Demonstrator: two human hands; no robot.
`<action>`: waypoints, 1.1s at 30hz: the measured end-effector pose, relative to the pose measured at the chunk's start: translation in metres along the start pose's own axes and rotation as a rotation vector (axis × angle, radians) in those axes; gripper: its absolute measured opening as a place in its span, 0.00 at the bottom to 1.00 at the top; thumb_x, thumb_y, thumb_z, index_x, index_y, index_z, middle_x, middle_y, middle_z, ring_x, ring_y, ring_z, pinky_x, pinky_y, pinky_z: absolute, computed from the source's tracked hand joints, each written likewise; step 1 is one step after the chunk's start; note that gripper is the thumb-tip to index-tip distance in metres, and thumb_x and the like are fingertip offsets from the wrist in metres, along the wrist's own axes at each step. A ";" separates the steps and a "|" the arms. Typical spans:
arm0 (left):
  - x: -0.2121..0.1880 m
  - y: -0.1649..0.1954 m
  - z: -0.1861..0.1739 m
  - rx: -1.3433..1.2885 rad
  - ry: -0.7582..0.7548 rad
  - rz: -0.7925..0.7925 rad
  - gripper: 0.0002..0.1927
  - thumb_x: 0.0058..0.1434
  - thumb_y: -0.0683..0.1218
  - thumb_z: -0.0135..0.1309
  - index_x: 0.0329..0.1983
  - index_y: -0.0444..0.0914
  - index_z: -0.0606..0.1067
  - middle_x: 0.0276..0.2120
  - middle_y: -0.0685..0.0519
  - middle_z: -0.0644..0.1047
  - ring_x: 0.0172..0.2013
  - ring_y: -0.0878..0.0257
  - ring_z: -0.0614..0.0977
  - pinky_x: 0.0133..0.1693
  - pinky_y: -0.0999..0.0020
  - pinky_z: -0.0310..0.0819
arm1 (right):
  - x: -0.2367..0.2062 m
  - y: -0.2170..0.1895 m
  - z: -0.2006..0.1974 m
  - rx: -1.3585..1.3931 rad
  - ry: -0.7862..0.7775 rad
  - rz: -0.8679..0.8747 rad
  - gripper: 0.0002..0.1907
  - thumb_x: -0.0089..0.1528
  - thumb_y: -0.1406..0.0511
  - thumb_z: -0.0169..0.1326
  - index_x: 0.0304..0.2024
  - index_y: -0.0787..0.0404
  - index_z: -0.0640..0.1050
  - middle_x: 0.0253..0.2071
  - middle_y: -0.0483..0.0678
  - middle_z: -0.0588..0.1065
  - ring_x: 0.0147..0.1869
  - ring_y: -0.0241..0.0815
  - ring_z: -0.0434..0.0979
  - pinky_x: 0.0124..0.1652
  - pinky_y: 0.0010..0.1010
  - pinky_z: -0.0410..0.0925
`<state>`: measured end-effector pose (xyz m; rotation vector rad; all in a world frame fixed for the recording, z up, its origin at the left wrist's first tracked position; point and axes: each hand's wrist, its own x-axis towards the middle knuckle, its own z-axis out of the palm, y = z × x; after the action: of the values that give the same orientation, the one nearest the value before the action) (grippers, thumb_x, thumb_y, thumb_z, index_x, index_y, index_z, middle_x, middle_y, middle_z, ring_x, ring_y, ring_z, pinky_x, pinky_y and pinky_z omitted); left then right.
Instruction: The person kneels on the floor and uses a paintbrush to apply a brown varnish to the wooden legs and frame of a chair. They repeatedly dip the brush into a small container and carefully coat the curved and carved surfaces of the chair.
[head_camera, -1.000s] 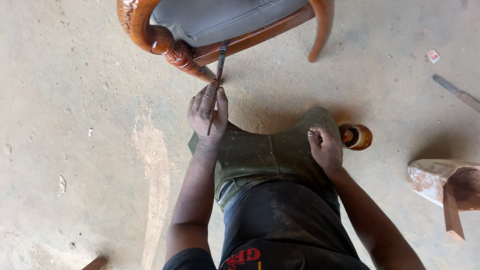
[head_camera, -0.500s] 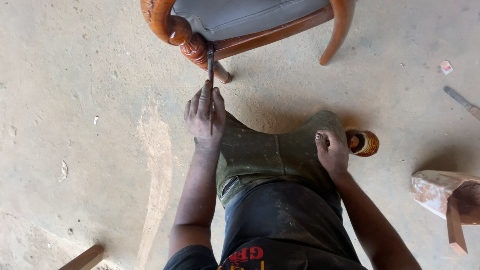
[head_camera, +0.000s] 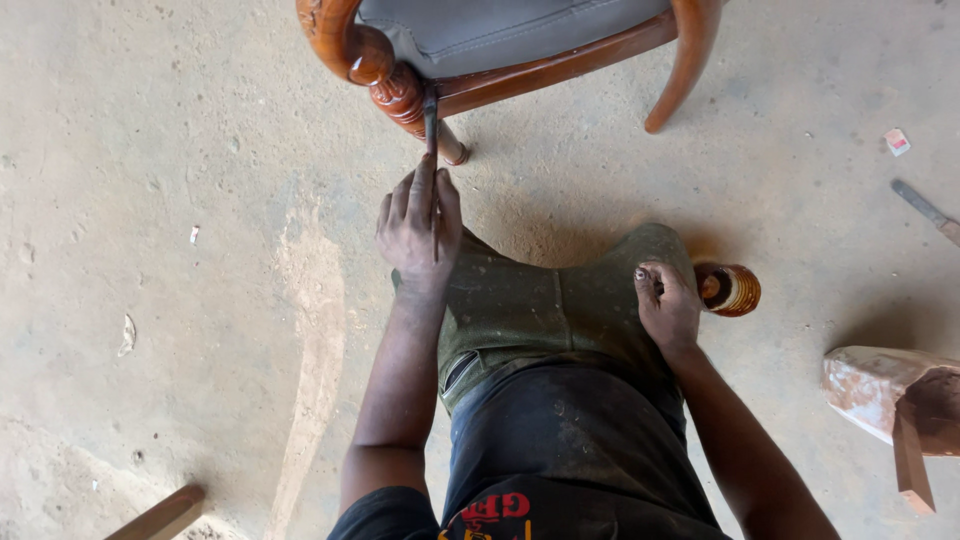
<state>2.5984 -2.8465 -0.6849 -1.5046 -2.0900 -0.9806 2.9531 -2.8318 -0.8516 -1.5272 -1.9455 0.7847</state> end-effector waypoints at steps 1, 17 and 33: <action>-0.002 0.000 -0.002 -0.001 0.002 0.001 0.12 0.69 0.44 0.61 0.54 0.35 0.80 0.40 0.49 0.83 0.34 0.61 0.84 0.35 0.66 0.79 | 0.000 0.000 0.000 0.018 0.012 0.002 0.17 0.71 0.55 0.56 0.48 0.64 0.81 0.44 0.53 0.81 0.44 0.48 0.82 0.44 0.37 0.74; -0.110 0.056 0.028 -1.162 -0.375 -0.706 0.10 0.70 0.41 0.57 0.52 0.31 0.77 0.38 0.53 0.80 0.37 0.73 0.78 0.40 0.79 0.72 | -0.010 0.104 -0.047 -0.070 0.280 0.839 0.39 0.72 0.49 0.58 0.68 0.73 0.61 0.60 0.74 0.63 0.63 0.70 0.67 0.52 0.55 0.65; -0.110 0.156 0.070 -1.188 -0.740 -0.350 0.10 0.70 0.41 0.57 0.51 0.31 0.80 0.32 0.51 0.82 0.28 0.69 0.79 0.28 0.76 0.71 | -0.016 0.119 -0.069 0.013 0.269 0.720 0.26 0.70 0.57 0.47 0.65 0.66 0.71 0.40 0.64 0.81 0.40 0.59 0.82 0.42 0.49 0.74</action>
<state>2.7893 -2.8406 -0.7562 -2.3211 -2.3874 -2.3701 3.0850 -2.8169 -0.8920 -2.2246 -1.1810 0.8046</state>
